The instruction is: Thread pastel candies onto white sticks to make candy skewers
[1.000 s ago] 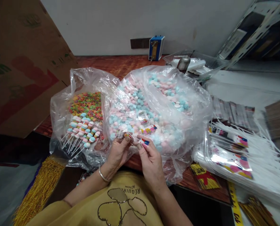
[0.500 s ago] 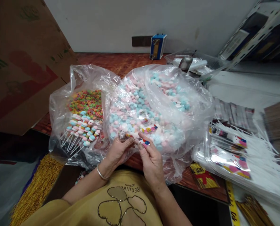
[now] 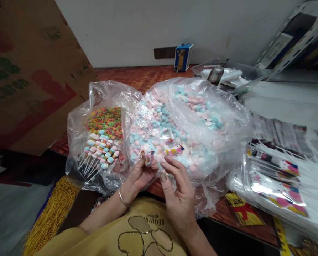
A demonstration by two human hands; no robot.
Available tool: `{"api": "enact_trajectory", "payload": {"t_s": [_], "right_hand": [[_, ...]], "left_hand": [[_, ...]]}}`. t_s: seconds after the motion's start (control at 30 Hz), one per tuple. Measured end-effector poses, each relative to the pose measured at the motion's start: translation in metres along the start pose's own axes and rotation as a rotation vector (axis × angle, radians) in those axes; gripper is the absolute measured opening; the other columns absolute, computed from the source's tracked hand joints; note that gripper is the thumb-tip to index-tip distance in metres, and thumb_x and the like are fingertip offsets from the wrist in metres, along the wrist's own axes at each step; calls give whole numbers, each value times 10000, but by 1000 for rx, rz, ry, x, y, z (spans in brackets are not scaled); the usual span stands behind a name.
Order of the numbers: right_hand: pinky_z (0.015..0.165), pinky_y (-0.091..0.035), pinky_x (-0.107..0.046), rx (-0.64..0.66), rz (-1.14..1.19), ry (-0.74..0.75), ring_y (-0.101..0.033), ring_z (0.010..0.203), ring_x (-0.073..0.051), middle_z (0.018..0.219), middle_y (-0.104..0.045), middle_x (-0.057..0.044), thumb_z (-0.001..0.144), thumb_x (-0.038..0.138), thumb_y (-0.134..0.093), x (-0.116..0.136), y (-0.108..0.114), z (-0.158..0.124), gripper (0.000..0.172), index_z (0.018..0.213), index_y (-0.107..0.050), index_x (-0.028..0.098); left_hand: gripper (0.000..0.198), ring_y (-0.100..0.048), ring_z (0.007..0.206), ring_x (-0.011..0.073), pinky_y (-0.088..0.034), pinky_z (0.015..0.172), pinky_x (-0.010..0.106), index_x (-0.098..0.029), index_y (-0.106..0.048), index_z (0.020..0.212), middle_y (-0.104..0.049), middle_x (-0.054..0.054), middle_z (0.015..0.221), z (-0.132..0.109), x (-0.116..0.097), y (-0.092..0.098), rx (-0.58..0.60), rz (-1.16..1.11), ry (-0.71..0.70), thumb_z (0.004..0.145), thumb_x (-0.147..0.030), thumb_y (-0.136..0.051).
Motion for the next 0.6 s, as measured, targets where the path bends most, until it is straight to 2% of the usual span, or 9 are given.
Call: {"api": "enact_trajectory", "payload": {"t_s": [0.13, 0.23, 0.4, 0.5, 0.6], "right_hand": [[1095, -516, -471, 10, -92, 196, -596, 1300, -250, 1389, -614, -100, 985, 148, -593, 16, -6, 1, 356, 1310, -659, 276], [1048, -545, -461, 37, -221, 289, -597, 1293, -266, 1418, -576, -132, 980, 157, -607, 19, -11, 4, 358, 1322, -650, 251], [990, -554, -535, 65, -394, 324, -620, 1251, -322, 1369, -614, -174, 992, 238, -619, 15, -17, 9, 190, 1169, -681, 208], [957, -575, -503, 111, -360, 305, -652, 1192, -294, 1285, -665, -156, 1004, 220, -600, 12, -21, 11, 181, 1169, -673, 206], [924, -588, -470, 86, -329, 306, -676, 1127, -264, 1211, -691, -131, 998, 174, -596, 12, -22, 12, 173, 1144, -681, 214]], "left_hand": [[448, -543, 545, 72, -484, 549, 204, -152, -653, 715, -611, -58, 606, 0, 0, 0, 24, 24, -2, 488, -262, -1022], [470, -554, 544, 77, -492, 564, 209, -142, -662, 720, -631, -43, 623, -1, 0, 1, 18, 33, -3, 458, -267, -1030], [464, -625, 610, 117, -514, 602, 231, -150, -669, 756, -667, -18, 684, -3, 0, 1, 42, 84, -39, 508, -334, -1015], [493, -599, 581, 95, -495, 576, 210, -149, -659, 755, -648, -32, 665, -2, 3, 2, 15, 102, -9, 477, -328, -1025], [514, -565, 543, 72, -485, 556, 193, -150, -654, 741, -631, -49, 638, -1, 5, 1, 10, 105, -14, 432, -299, -1037]]}}
Point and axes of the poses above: each hand's wrist, its own z-axis towards the middle knuckle, its own y-axis out of the back of the hand, x = y × z, the point moved 5 cm from there along z, towards the middle knuckle
